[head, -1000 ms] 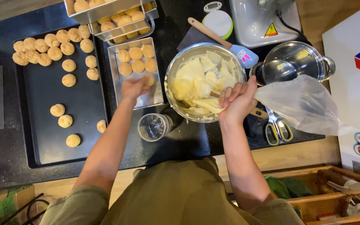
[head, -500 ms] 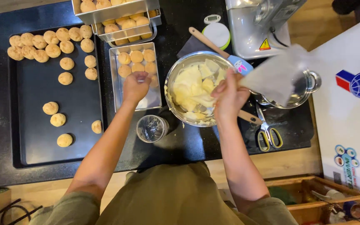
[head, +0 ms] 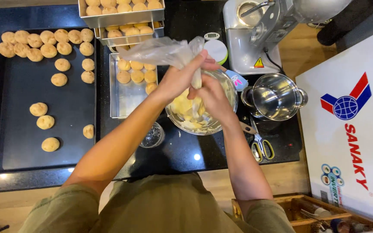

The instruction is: Filling cream puffs with cream using a piping bag and organizing them on trays.

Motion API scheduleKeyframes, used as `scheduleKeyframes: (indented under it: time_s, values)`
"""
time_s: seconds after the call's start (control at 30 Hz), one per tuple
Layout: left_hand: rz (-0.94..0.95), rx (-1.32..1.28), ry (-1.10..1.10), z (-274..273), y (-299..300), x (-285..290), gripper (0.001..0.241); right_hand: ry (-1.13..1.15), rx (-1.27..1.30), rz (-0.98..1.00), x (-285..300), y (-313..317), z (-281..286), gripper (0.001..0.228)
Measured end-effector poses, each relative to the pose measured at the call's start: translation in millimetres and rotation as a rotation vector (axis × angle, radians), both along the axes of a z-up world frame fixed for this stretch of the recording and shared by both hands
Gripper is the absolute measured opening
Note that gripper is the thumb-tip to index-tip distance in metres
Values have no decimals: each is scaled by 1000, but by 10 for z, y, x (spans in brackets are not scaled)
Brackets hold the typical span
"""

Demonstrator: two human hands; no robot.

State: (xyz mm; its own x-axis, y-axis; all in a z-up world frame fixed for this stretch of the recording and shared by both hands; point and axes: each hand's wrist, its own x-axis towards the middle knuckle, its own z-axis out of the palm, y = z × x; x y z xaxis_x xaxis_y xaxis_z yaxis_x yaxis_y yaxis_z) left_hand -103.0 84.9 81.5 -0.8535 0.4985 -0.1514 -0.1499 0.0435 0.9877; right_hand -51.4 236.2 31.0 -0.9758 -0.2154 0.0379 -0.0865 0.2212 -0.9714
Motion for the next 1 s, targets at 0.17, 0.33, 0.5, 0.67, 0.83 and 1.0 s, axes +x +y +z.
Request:
scheduleKeyframes:
  time_s: [0.17,0.33,0.5,0.67,0.83,1.0]
  values:
    - [-115,-44,93,-133,205,96,58,155,-206,-137,88,131,-504,28]
    - [-42,-109,353,-43,387,256,49,446,50,-220,210,225,-496,34]
    - [307,-138,660,-573,881,561,28,390,992,-561,209,341,-667,46]
    - [364,142,731,-791,1082,662,33,350,1866,-910,54,-44,-494,61]
    - [216,936,134,-1065,902,446,48,406,1504,-882,79,-241,-510,60]
    - [315,-227,746,-305,36,387,67,367,24,-500,51,25,-998,51]
